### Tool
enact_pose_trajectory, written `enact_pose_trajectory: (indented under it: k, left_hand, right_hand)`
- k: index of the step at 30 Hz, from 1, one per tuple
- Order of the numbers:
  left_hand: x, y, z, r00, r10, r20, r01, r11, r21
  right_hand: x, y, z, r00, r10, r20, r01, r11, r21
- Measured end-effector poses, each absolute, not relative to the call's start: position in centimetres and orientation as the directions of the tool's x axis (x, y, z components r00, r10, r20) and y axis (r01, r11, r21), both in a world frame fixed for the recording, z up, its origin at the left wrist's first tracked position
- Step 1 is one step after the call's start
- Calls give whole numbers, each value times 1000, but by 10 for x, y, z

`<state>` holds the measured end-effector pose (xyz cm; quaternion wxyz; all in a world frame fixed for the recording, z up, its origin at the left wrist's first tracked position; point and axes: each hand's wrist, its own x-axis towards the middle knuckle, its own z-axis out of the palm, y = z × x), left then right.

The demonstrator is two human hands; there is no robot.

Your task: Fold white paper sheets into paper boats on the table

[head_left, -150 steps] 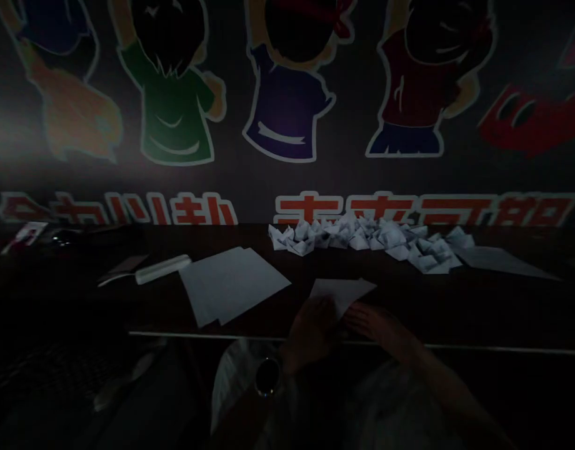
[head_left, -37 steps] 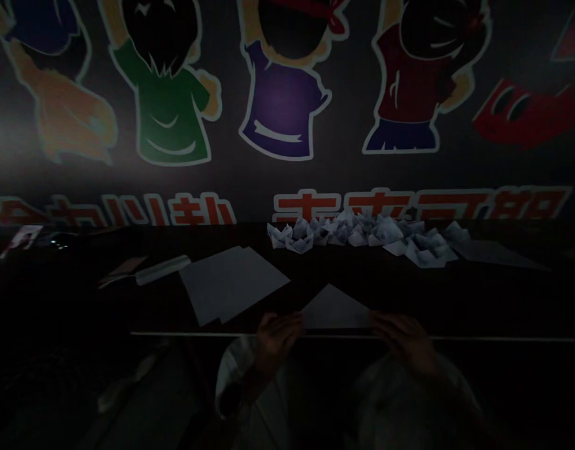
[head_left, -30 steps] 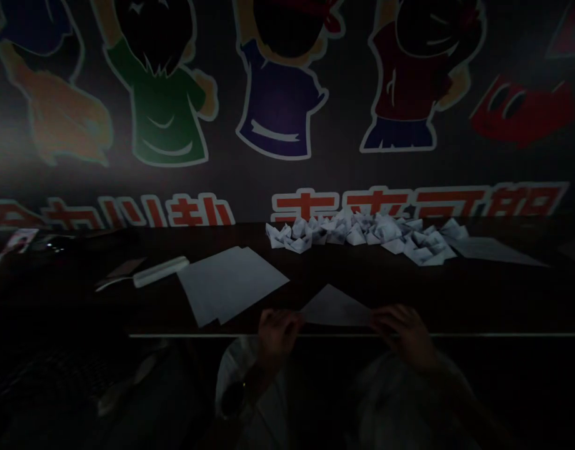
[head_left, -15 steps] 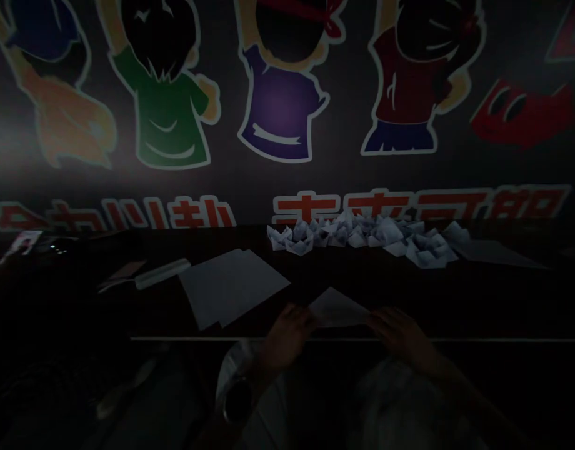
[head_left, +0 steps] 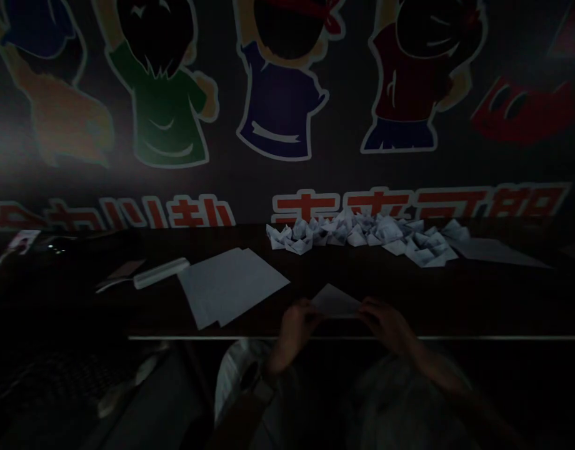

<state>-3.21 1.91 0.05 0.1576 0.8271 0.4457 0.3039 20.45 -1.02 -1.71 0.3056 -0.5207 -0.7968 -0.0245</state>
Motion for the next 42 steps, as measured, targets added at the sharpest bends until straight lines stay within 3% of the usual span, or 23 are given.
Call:
enact_pose_trajectory:
  k: [2,7,13,21,24,27,31,33,37,42]
  left_hand:
    - [-31,23,1,365,866,342,690,-498,525]
    - [-25,23,3,291,892,346,831,-414,371]
    - [-23,24,10,331,893,305,867,-416,275]
    - [-26,34,10,382,882,277,859,-449,246]
    - [-28,36,15,424,872,245,864,-470,179]
    - [-23,34,20,479,812,333,855,-518,33]
    - [-7,18,12,694,557,457,668,-735,-119]
    - [0,7,1,710,482,514,598,-797,-79]
    - [-3,-7,-17,652,521,550,611,-791,25]
    - [-43,3,-16,658,573,489,656,-755,2]
  right_hand:
    - [203,-5,-19,-217,823,525,872,406,-275]
    - [200,7,-26,-157,835,528,921,317,-227]
    - [202,13,-27,-198,801,565,909,366,-201]
    - [200,15,-23,-190,829,527,925,331,-187]
    - [201,17,-22,-206,832,514,936,321,-144]
    - [202,18,-20,-214,834,508,954,291,-75]
    - [202,18,-17,-219,848,482,964,263,-24]
    - [202,17,-16,-230,851,471,963,270,-18]
    - [203,16,-14,-245,851,465,954,297,-42]
    - [204,18,-15,-246,833,496,946,317,-64]
